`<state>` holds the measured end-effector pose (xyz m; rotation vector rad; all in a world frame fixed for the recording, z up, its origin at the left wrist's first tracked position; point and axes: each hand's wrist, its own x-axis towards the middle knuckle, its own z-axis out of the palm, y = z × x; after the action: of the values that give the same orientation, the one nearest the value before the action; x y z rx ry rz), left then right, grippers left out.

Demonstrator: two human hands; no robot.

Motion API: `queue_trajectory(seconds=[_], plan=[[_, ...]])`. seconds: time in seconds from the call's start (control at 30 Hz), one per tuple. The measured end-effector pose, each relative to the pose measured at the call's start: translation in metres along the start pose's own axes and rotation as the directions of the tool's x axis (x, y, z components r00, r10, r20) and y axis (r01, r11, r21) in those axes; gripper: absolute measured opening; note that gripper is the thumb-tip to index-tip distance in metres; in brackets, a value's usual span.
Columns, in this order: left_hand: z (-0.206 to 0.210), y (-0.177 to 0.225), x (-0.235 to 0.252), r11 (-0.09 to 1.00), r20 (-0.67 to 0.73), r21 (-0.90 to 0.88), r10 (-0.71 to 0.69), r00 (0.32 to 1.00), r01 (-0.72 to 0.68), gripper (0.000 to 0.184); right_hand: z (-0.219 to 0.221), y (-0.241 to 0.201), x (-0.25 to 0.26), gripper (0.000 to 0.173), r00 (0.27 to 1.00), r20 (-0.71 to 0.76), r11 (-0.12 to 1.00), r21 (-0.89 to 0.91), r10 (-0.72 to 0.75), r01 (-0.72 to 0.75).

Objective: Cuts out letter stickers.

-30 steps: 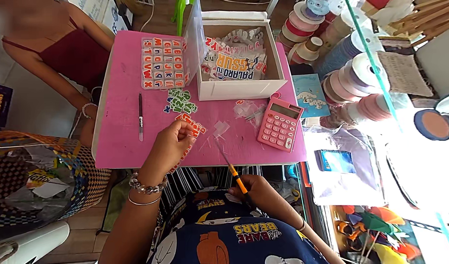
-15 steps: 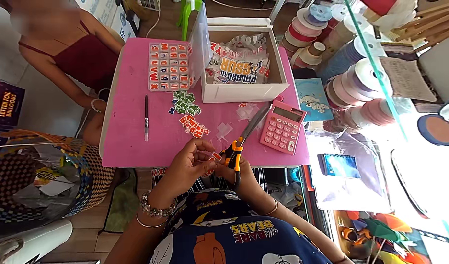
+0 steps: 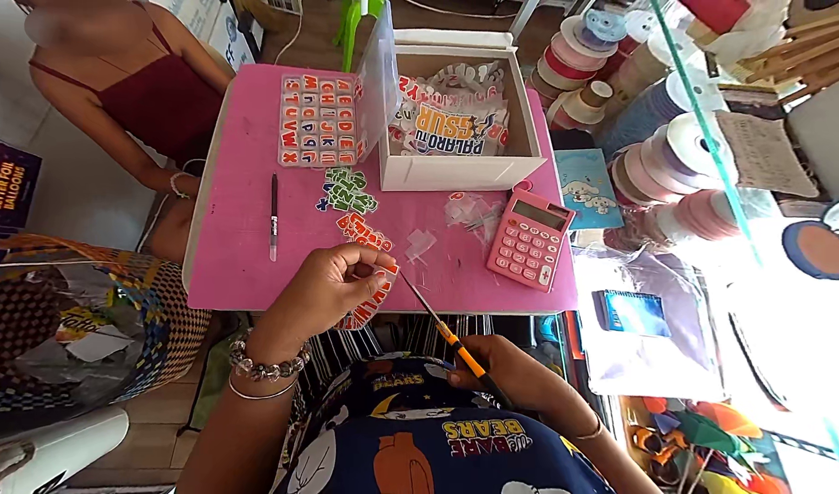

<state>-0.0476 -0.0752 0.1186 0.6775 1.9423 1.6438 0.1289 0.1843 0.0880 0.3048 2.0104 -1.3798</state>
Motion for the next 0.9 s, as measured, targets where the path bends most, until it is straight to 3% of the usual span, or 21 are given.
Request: queue_trajectory(seconds=[0.17,0.27,0.9], plan=[[0.0044,0.0081,0.0067,0.994,0.159,0.046,-0.107,0.981,0.101,0.021,0.0030,-0.0072,-0.0018,0.039,1.000,-0.002,1.000,0.017,-0.025,0.025],[0.0008,0.0067,0.0079,0.994,0.234,0.054,-0.101,0.967,0.091,0.019,0.0032,-0.0093,-0.0018,0.037,1.000,0.002,0.999,0.050,-0.020,0.020],[-0.0015,0.0057,0.0070,0.989,0.297,0.102,-0.136,0.945,0.110,0.019,0.0067,-0.0095,-0.0014,0.037,1.000,0.005,0.998,0.061,0.002,-0.003]])
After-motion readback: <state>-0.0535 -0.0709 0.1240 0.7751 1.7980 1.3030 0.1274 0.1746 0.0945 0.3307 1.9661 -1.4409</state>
